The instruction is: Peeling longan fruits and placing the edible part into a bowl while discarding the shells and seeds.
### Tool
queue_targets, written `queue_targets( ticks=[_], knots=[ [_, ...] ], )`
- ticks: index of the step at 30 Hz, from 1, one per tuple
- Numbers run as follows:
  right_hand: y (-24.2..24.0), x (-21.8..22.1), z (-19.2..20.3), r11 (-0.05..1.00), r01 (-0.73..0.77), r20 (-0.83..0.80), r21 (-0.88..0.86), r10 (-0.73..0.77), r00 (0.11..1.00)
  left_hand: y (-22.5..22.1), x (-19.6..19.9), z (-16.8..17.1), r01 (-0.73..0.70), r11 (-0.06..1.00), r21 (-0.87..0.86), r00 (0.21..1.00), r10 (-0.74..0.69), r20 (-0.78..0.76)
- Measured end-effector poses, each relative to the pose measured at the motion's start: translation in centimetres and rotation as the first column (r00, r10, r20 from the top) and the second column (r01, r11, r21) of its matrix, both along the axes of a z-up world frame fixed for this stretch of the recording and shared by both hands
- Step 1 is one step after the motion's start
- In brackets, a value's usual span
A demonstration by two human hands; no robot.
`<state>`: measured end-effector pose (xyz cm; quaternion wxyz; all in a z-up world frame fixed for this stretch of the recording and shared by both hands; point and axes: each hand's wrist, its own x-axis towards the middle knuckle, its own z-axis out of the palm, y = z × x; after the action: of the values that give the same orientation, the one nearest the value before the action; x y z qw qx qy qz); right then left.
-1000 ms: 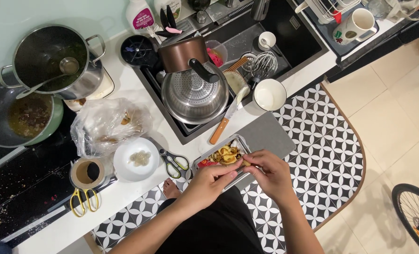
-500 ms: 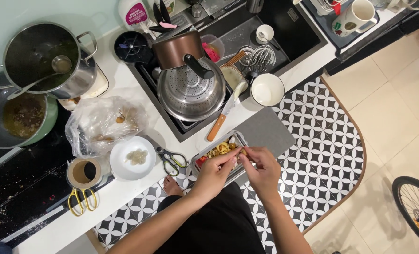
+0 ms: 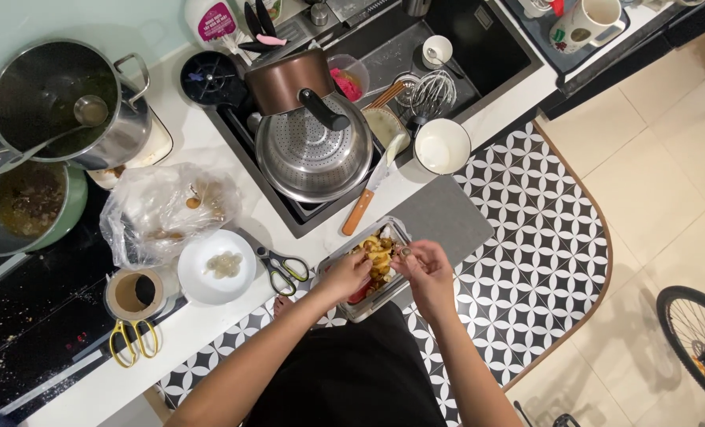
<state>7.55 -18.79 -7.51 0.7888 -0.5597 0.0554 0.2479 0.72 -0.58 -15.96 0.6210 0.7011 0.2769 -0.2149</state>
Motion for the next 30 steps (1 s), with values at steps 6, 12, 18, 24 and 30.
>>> queue_targets(
  ticks=[6, 12, 18, 24, 30],
  knots=[
    [-0.1, 0.7, 2.1, 0.969, -0.113, -0.159, 0.219, 0.149, 0.976, 1.1, -0.1, 14.8, -0.012, 1.0, -0.003, 0.937, 0.012, 0.348],
    [0.3, 0.5, 3.6, 0.921, -0.205, -0.105, 0.331, 0.252, 0.962, 2.1, -0.8, 21.9, 0.014, 0.995, 0.101, 0.763, -0.076, 0.641],
    [0.7, 0.4, 4.0, 0.93, -0.265, 0.004, 0.255, 0.273, 0.962, 2.1, -1.3, 21.7, 0.001, 0.984, 0.18, 0.779, -0.114, 0.617],
    [0.4, 0.2, 3.9, 0.936, -0.295, 0.051, 0.192, 0.291, 0.955, 2.2, -1.6, 21.7, 0.011, 0.978, 0.211, 0.766, -0.143, 0.627],
    [0.1, 1.5, 6.0, 0.891, -0.427, 0.185, -0.154, 0.451, 0.873, 2.1, -2.1, 20.4, -0.008, 0.965, 0.264, 0.748, -0.17, 0.642]
  ],
)
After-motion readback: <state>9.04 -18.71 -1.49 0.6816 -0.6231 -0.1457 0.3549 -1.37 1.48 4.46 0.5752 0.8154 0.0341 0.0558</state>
